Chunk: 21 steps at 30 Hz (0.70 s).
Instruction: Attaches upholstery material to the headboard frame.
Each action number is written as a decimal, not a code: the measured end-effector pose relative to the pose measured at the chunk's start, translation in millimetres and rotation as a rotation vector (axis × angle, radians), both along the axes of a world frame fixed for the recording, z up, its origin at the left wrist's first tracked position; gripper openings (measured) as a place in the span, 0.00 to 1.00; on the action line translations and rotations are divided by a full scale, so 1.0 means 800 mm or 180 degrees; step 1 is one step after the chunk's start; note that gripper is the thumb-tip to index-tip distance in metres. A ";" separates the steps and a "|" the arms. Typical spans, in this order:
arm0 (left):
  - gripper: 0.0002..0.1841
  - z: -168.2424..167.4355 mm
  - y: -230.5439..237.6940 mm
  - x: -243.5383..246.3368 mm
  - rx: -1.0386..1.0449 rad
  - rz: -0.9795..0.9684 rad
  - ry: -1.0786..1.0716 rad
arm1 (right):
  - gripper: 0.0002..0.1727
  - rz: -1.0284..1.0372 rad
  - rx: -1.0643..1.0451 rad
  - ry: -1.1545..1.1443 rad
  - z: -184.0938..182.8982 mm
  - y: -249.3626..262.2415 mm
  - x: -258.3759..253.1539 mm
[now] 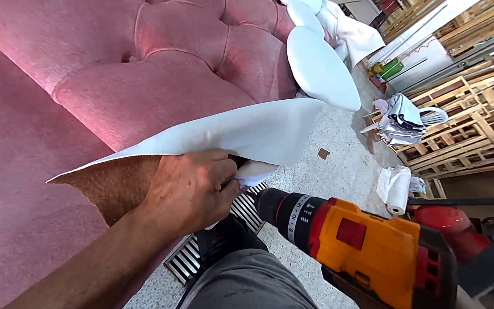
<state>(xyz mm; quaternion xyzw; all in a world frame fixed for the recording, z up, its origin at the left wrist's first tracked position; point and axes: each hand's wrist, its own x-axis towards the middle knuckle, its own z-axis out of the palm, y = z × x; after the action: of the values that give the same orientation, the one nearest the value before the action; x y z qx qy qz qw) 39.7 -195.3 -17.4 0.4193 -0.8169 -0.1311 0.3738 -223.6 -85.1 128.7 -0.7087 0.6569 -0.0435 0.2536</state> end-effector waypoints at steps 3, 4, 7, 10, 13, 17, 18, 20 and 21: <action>0.11 0.000 -0.001 0.001 -0.0003 -0.0035 -0.0002 | 0.21 0.0011 -0.0002 0.0025 0.001 -0.003 0.005; 0.11 0.000 -0.001 0.001 -0.0008 -0.0042 0.0004 | 0.21 0.0074 -0.0102 -0.0023 -0.001 -0.004 0.005; 0.11 -0.001 0.000 0.001 -0.0014 -0.0038 -0.0009 | 0.20 0.0208 -0.0189 -0.0090 -0.008 -0.005 -0.002; 0.12 -0.002 -0.002 0.001 -0.0021 -0.0031 0.0003 | 0.23 0.0193 -0.0125 -0.0181 -0.003 -0.005 0.002; 0.12 -0.004 -0.003 0.000 -0.0031 -0.0033 0.0034 | 0.23 0.0136 -0.0107 -0.0079 -0.008 -0.008 0.001; 0.12 -0.006 -0.002 0.000 -0.0024 -0.0016 0.0028 | 0.21 0.0067 -0.0102 0.0001 -0.019 -0.009 -0.003; 0.12 -0.006 -0.002 0.001 -0.0028 -0.0015 0.0013 | 0.20 0.0078 -0.0154 -0.0042 -0.022 -0.010 -0.004; 0.12 -0.006 -0.003 0.003 -0.0067 -0.0033 -0.0026 | 0.20 0.0098 -0.0236 -0.0143 -0.028 -0.012 -0.005; 0.12 -0.006 -0.004 0.004 -0.0072 -0.0048 -0.0043 | 0.19 0.0119 -0.0260 -0.0194 -0.030 -0.013 -0.005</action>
<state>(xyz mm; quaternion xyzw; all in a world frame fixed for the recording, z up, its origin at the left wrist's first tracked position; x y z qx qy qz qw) 42.9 -198.4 -22.4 0.4097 -0.8240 -0.1217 0.3721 -227.9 -95.5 104.5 -0.7290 0.6331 -0.0871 0.2452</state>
